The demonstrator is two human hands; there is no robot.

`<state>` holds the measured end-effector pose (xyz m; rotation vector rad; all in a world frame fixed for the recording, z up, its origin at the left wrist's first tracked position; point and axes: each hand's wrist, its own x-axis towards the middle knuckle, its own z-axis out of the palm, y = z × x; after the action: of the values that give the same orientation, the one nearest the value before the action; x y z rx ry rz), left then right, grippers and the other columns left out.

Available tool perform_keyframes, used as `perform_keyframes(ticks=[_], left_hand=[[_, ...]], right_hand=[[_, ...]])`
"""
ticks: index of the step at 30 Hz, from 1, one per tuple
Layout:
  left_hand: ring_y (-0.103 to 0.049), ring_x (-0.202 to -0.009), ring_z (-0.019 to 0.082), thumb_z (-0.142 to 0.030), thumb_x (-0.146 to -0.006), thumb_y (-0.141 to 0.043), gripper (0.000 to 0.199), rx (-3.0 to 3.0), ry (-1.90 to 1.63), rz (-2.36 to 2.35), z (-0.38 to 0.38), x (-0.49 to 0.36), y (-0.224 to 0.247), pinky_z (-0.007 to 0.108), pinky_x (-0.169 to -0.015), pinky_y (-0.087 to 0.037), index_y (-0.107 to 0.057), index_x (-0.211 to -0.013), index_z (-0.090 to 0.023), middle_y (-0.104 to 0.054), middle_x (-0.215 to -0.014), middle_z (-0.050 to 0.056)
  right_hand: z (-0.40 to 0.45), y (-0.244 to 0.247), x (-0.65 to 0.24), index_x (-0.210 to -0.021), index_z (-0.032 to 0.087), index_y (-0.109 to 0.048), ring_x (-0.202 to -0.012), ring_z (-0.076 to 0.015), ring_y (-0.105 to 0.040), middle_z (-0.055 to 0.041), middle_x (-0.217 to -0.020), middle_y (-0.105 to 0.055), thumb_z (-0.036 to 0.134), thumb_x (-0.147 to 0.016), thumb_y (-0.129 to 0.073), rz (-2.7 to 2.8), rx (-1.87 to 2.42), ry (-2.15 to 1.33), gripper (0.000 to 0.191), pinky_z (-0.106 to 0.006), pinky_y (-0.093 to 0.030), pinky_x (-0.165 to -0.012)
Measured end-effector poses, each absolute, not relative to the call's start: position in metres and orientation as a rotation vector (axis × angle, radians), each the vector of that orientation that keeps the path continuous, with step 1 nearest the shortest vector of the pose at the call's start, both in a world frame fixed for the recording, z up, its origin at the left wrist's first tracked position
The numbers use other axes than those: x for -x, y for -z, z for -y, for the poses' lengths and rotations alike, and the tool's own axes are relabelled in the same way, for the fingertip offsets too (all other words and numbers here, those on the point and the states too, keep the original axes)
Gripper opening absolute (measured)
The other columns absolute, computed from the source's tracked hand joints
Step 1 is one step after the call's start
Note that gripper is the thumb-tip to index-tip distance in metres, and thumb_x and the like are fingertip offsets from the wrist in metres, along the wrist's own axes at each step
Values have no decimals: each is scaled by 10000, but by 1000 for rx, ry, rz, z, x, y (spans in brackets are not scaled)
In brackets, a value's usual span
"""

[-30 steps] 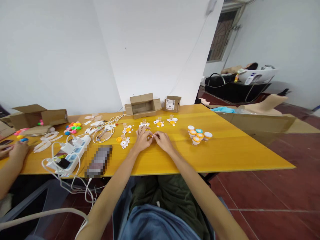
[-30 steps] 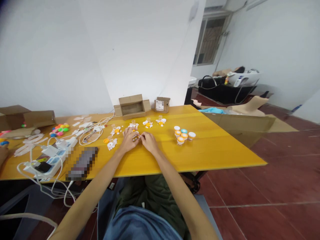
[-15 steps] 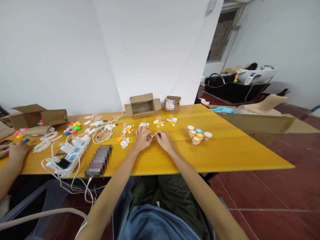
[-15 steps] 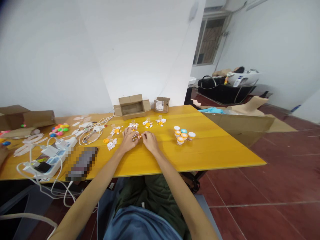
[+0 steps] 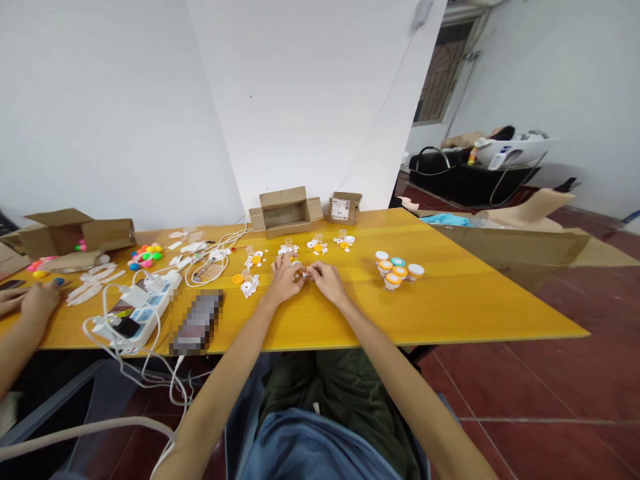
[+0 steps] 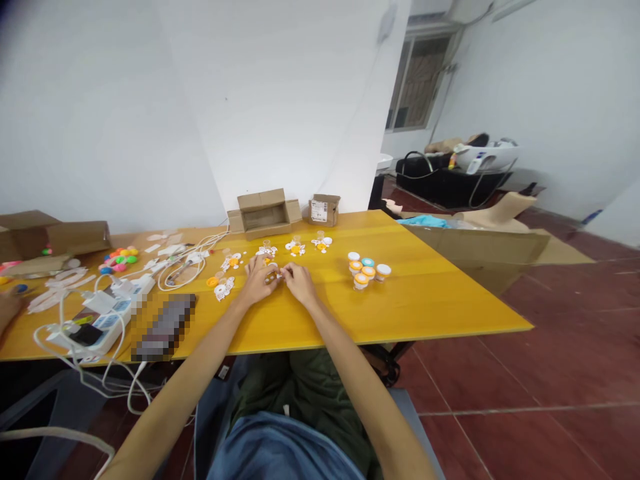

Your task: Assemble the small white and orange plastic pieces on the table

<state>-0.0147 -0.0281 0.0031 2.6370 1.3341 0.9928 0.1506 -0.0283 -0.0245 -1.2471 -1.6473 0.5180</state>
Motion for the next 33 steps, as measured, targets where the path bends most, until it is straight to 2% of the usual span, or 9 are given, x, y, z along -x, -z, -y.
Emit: perform_keyframes(ticks=[9,13,22,28,33], left_hand=[[-416,-1231,318,-258,-816,-657,94,-2610,-980,-1351,27,15,0,525,-1028,-388,-703,-898,-262,-548,-1330,75],[-412,-1246,330,-211,-772,-667,169,-2585,-961,-1357,27,14,-1,528,-1021,-398,-697,-928,-268,-538,-1343,76],[-455,-1238,327,-212,-784,-627,432,-2431,-1121,-1470,26,15,-1,506,-1039,-399,-580,-1204,-298,-529,-1327,90],[-509,-1200,294,-167,-822,-548,331,-2110,-1290,-1607,21,16,-4,468,-1055,-404,-560,-1138,-264,-580,-1207,83],[-548,-1177,265,-195,-842,-559,202,-1868,-1361,-1566,16,16,-4,423,-1027,-436,-562,-1036,-252,-598,-1155,74]], right_hand=[[28,27,-151,-751,256,-638,-646,-190,-665,-1,-706,-721,267,-881,-583,1647,1252,-472,142,-290,-500,-657],[31,24,-151,-744,257,-630,-680,-204,-674,-10,-714,-718,261,-889,-582,1648,1298,-439,153,-294,-486,-663],[29,24,-148,-742,255,-628,-774,-218,-655,-45,-834,-720,222,-886,-570,1650,1338,-228,159,-301,-470,-700],[11,20,-145,-713,241,-610,-845,-205,-620,-35,-829,-671,177,-879,-579,1756,1253,-232,181,-296,-480,-782],[1,14,-133,-714,233,-609,-912,-204,-610,-44,-893,-668,116,-866,-587,1825,1265,-224,194,-298,-471,-823]])
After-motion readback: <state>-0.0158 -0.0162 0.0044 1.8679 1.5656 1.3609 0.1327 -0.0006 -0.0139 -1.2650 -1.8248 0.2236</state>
